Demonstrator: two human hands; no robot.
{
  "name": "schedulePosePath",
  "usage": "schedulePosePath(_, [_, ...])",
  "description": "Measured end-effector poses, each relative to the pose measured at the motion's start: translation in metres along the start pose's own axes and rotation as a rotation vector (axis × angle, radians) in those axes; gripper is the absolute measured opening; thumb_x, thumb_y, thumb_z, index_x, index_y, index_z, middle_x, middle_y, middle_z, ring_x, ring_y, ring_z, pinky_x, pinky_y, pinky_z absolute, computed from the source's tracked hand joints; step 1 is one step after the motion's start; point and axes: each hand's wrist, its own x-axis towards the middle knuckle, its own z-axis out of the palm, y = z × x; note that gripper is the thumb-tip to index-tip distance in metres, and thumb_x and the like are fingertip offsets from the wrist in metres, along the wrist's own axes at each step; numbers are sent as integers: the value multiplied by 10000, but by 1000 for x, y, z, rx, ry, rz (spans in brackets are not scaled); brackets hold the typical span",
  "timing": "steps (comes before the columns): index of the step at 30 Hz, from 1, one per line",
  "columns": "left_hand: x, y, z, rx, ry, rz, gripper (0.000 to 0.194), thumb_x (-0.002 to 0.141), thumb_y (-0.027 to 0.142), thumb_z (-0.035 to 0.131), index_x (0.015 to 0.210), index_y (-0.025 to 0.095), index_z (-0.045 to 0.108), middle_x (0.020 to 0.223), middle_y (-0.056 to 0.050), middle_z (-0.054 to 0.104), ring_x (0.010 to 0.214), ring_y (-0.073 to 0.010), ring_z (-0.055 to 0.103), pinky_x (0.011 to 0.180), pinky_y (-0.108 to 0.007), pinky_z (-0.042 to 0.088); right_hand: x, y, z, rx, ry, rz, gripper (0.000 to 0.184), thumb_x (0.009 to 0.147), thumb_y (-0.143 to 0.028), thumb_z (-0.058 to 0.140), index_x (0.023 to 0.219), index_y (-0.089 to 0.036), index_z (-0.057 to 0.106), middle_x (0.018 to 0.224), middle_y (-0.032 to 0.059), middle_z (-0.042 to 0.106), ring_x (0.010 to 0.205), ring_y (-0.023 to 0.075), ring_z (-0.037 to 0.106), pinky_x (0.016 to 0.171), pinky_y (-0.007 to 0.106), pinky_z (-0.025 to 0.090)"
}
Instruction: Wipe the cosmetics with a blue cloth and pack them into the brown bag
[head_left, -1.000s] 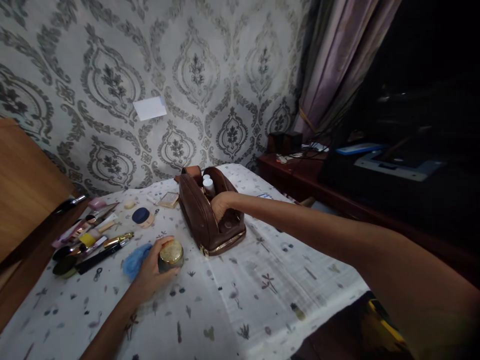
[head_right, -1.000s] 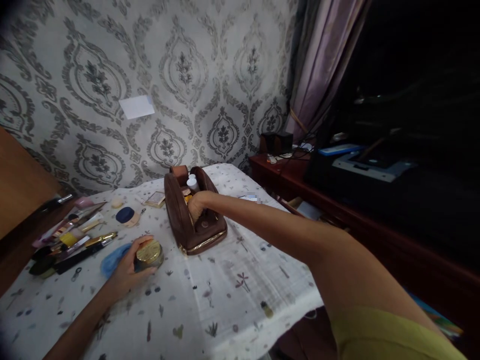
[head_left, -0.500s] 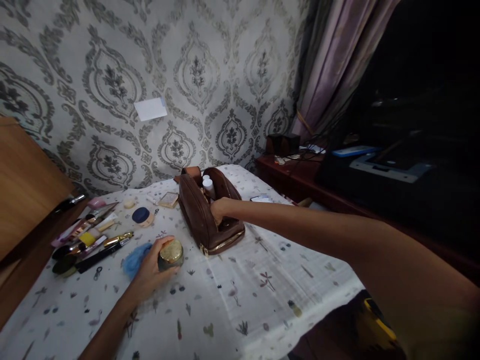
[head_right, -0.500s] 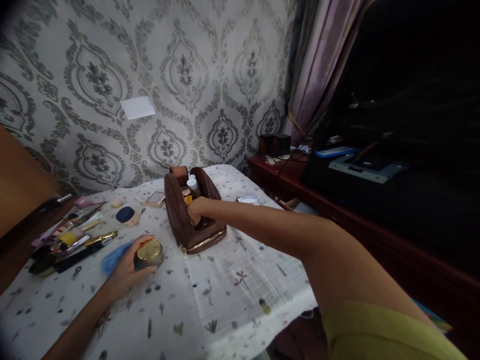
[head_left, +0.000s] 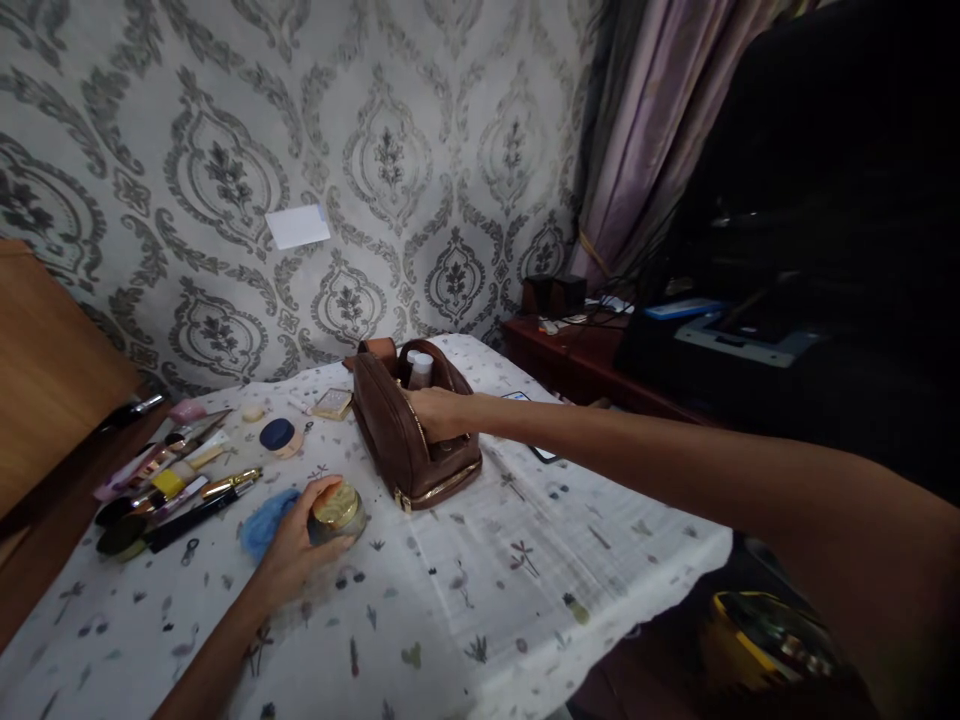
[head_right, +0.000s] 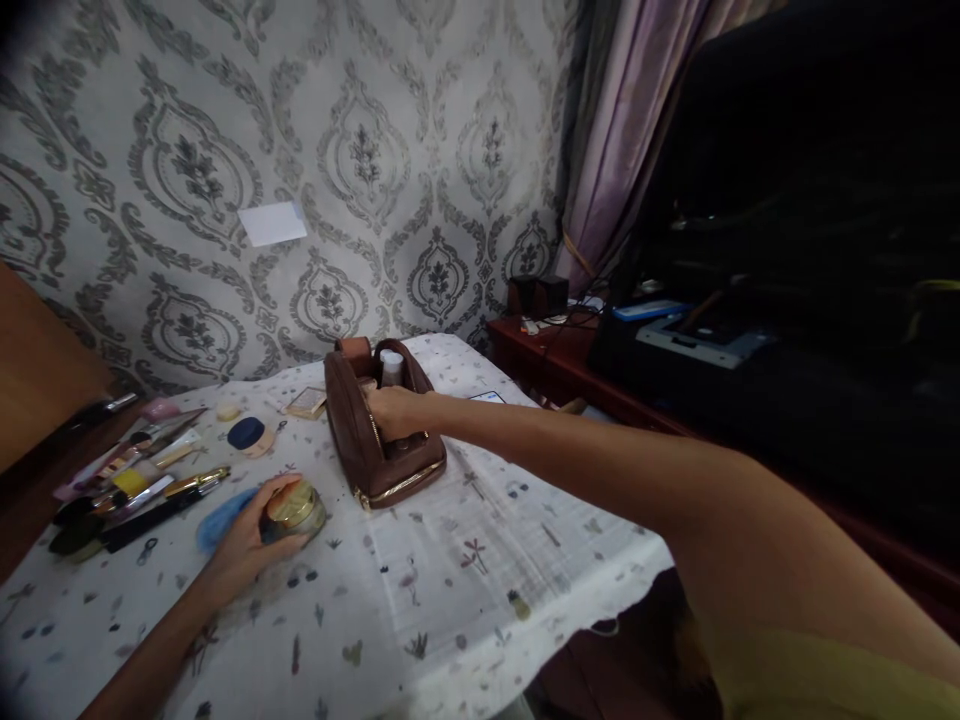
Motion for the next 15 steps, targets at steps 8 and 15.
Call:
schedulePosePath(8, [40,81,-4,-94,119,190,714,649,430,826,1258,259,496,1279,-56,576,1205,-279,573,1024,-379,471,-16,12,-28,72,58,335,339,821,-173,649,1159,-166,675,1176,149,600,990,251,649,837,295,472])
schedulePosePath(15, [118,164,22,24,55,363,677,638,390,792,1187,207,440,1090,-26,596,1012,-209,614,926,-346,477,-21,22,-40,45,87,257,229,853,-89,592,1046,-104,714,1078,155,719,980,239,666,806,267,463])
